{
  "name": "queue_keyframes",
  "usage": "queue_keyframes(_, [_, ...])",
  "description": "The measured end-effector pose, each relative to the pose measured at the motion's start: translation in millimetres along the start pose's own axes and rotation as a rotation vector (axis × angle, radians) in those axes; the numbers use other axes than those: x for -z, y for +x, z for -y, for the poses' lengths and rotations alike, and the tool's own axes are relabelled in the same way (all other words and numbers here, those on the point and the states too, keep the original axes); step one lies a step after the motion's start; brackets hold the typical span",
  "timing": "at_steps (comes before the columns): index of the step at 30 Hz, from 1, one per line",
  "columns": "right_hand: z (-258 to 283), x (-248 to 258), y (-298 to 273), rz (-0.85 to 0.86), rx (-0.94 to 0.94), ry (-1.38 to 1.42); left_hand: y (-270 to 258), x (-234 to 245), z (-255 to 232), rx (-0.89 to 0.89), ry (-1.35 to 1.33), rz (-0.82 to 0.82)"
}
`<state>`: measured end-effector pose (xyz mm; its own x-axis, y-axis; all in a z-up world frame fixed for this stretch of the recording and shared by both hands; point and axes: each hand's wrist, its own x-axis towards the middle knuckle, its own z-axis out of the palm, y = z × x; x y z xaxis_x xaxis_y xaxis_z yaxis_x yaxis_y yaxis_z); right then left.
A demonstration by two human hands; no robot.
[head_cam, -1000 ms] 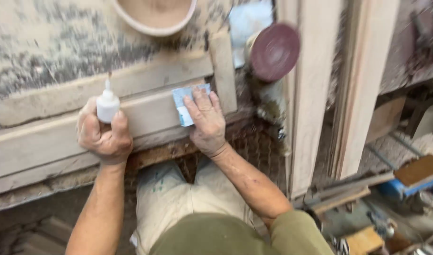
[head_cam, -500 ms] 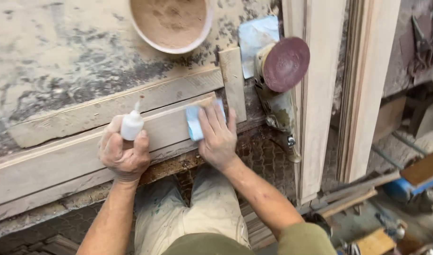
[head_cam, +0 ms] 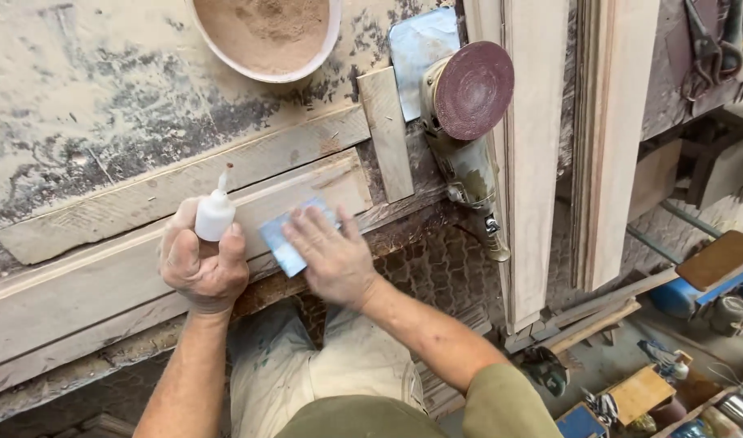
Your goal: Sanding wooden planks with an angle grinder and applying wood filler to cracks.
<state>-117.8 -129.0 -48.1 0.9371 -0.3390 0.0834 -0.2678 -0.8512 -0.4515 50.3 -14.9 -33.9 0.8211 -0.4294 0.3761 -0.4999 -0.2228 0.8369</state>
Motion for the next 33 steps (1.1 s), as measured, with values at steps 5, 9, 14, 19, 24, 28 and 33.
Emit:
queue_keyframes(5, [-14, 18, 16, -0.103, -0.025, -0.107, 2, 5, -4, 0.023, -0.007, 0.038])
queue_keyframes(9, [-27, 14, -4, -0.168, -0.084, 0.002, 6, 2, 0, -0.013, -0.041, -0.016])
queue_keyframes(14, [-51, 37, 21, -0.243, -0.131, 0.121, 1, 3, 2, -0.028, -0.085, 0.007])
queue_keyframes(19, [-68, 52, 16, -0.056, -0.047, 0.226, -46, -2, 46, -0.204, 0.098, -0.034])
queue_keyframes(24, [-75, 47, -9, 0.007, 0.057, 0.161, -5, 0, 0, 0.055, 0.036, 0.088])
queue_keyframes(28, [-53, 109, -68, 0.214, 0.119, 0.429, -15, -15, -46, 0.134, 0.117, 0.185])
queue_keyframes(33, [-118, 179, -58, 0.040, 0.048, 0.466, -21, -59, -108, 0.162, 0.265, 0.293])
